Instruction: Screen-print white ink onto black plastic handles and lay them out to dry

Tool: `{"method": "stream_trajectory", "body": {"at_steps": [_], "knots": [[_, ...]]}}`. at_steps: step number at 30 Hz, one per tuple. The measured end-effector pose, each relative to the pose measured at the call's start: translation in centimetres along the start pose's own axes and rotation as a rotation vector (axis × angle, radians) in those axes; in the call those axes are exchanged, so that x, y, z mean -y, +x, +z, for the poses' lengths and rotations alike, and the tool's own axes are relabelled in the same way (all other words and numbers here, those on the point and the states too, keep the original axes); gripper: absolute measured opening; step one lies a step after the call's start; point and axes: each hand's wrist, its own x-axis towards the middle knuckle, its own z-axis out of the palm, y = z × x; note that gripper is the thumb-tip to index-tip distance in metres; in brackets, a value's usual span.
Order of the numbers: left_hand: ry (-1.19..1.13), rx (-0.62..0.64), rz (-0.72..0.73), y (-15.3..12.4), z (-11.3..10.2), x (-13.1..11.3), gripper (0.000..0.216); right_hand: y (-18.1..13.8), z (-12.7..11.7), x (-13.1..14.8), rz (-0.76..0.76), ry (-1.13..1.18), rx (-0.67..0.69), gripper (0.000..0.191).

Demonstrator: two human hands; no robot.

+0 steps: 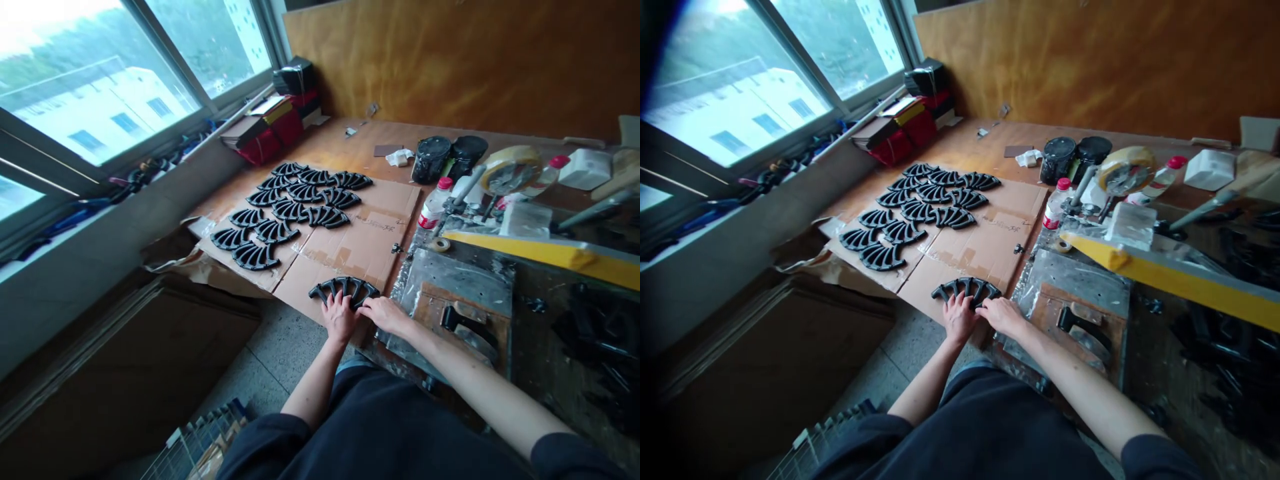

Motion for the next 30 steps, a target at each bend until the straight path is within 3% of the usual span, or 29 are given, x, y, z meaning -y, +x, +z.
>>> {"method": "stream_trajectory", "body": {"at_steps": [5,11,14,17,20,23,27,30], "knots": [[0.006,0.081,0.226,4.1,-2.4,3.5,0.047,3.5,1.0,1.6,0.002,0.032,0.086,0.044],[0.041,0.228,0.53,15.8,-8.1,8.3,0.051,9.8,1.1,3.9,-0.064,0.144,0.036,0.058],[0.09,0.265,0.608,21.0,-9.7,10.1,0.05,13.8,0.8,4.9,-0.066,0.155,0.029,0.058],[0.149,0.309,0.675,24.4,-10.5,12.2,0.051,16.9,1.0,5.6,-0.067,0.164,0.059,0.059],[0.16,0.31,0.7,25.8,-10.7,14.3,0.053,18.9,1.5,6.5,-0.051,0.157,0.102,0.062],[0.143,0.259,0.665,25.4,-10.4,15.6,0.052,19.8,1.9,7.3,-0.051,0.167,0.13,0.066],[0.105,0.183,0.585,24.3,-9.8,15.9,0.054,19.8,1.6,7.4,-0.057,0.199,0.146,0.07],[0.105,0.217,0.59,24.6,-10.2,16.0,0.054,19.4,1.3,6.8,-0.097,0.228,0.144,0.067]]}}
